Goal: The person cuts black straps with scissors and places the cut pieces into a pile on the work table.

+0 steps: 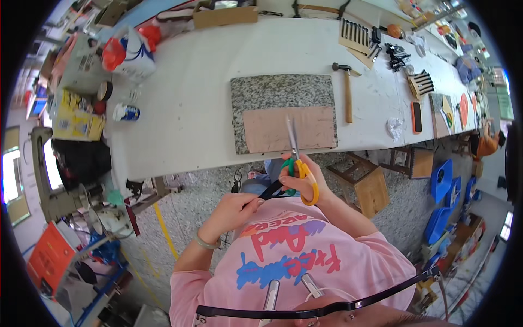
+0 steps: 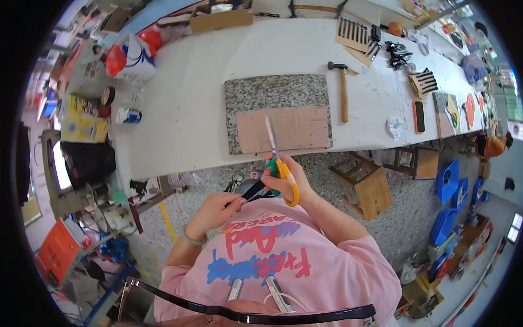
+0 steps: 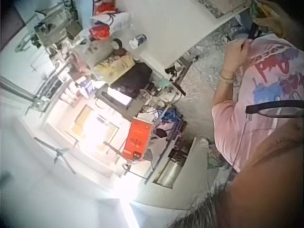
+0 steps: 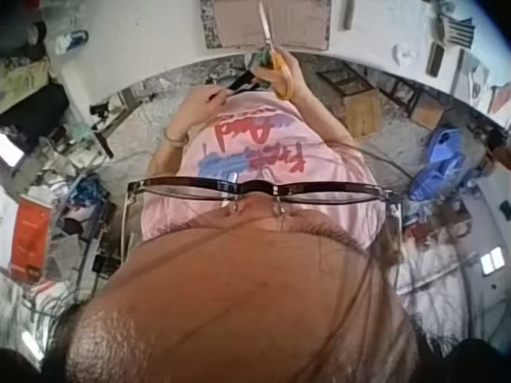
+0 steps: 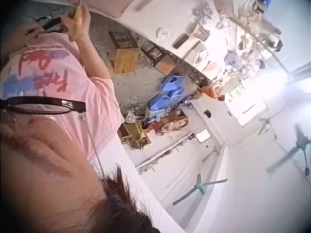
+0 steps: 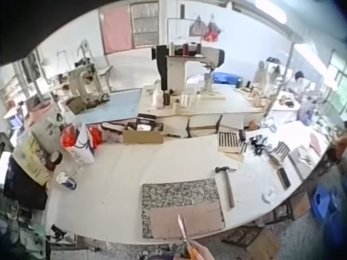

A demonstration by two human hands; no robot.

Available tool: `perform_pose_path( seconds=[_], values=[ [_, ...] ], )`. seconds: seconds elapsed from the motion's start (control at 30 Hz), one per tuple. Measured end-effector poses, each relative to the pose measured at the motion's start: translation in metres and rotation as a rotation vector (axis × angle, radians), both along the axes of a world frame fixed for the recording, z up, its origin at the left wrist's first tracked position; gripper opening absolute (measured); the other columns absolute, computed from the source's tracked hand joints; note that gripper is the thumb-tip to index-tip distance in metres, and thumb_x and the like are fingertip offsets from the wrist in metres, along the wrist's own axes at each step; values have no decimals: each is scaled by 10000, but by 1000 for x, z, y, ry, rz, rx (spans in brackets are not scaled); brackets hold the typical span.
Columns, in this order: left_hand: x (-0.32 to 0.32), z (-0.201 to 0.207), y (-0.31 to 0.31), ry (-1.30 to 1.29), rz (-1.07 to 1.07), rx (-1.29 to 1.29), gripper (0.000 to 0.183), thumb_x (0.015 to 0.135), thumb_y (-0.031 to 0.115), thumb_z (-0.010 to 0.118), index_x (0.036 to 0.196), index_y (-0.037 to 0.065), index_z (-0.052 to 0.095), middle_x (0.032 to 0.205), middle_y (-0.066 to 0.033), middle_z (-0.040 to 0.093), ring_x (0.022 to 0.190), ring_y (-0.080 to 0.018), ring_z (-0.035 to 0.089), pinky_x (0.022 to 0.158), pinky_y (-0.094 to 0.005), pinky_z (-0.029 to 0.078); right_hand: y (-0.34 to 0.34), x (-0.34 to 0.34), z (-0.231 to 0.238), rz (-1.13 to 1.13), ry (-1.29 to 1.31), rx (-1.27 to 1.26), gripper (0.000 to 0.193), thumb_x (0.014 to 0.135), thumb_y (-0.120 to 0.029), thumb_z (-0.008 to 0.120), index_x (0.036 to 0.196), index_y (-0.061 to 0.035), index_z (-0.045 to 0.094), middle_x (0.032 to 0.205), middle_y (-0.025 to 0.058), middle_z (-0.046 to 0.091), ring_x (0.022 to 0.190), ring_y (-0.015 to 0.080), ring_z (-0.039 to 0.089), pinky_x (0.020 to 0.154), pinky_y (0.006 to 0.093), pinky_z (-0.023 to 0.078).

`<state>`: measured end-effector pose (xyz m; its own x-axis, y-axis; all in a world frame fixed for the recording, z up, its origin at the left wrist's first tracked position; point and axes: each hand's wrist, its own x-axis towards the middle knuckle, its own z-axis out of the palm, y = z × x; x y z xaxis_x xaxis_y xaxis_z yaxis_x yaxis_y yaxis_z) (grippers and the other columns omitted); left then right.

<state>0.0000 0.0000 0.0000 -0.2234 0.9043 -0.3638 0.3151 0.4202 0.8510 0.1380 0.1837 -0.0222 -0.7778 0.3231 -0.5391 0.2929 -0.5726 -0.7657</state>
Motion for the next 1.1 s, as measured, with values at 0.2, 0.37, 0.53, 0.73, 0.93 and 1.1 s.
perform_pose_path(
  seconds=[0.2, 0.37, 0.53, 0.73, 0.93, 1.1],
  values=[
    [-26, -64, 66, -225, -14, -205, 235, 882, 233, 571, 950, 20, 640, 646, -21, 589, 585, -74, 514, 541, -236, 424, 75, 44, -61, -418, -127, 83, 465, 724, 45, 642, 1144, -10, 451, 787, 57, 574, 644, 138, 571, 566, 266, 511],
    [-65, -122, 80, -322, -59, -315, 244, 888, 232, 571, 930, 4, 648, 650, -10, 594, 593, -65, 494, 549, -231, 417, 116, 81, -137, -623, -355, 350, 436, 731, 40, 612, 1132, -34, 456, 758, 28, 552, 630, 130, 560, 547, 264, 490],
    [-103, -165, 91, -330, -124, -413, 241, 876, 230, 585, 893, 1, 661, 652, -5, 601, 592, -61, 493, 549, -233, 415, 126, 74, -176, -546, -638, 552, 445, 738, -37, 626, 1157, -52, 479, 773, 62, 593, 641, 145, 588, 605, 282, 503],
    [-119, -188, 95, -240, -144, -504, 271, 835, 282, 614, 880, 23, 680, 634, -30, 616, 557, -95, 542, 541, -279, 453, 120, 47, -173, -453, -982, 877, 437, 757, -150, 614, 1162, -57, 480, 920, 238, 621, 866, 418, 595, 738, 451, 475],
    [-124, -195, 96, -181, -102, -465, 264, 812, 284, 636, 866, 31, 690, 672, -46, 655, 606, -107, 591, 573, -263, 471, 122, 39, -174, -455, -1061, 918, 473, 739, -152, 625, 1178, -56, 479, 920, 239, 621, 875, 396, 604, 747, 422, 476],
    [-125, -195, 98, -194, -74, -489, 260, 797, 274, 632, 831, 24, 693, 649, -55, 652, 576, -118, 600, 571, -264, 482, 123, 31, -166, -428, -1099, 921, 440, 750, -136, 616, 1163, -59, 484, 890, 247, 623, 847, 403, 609, 723, 436, 478]
  ],
)
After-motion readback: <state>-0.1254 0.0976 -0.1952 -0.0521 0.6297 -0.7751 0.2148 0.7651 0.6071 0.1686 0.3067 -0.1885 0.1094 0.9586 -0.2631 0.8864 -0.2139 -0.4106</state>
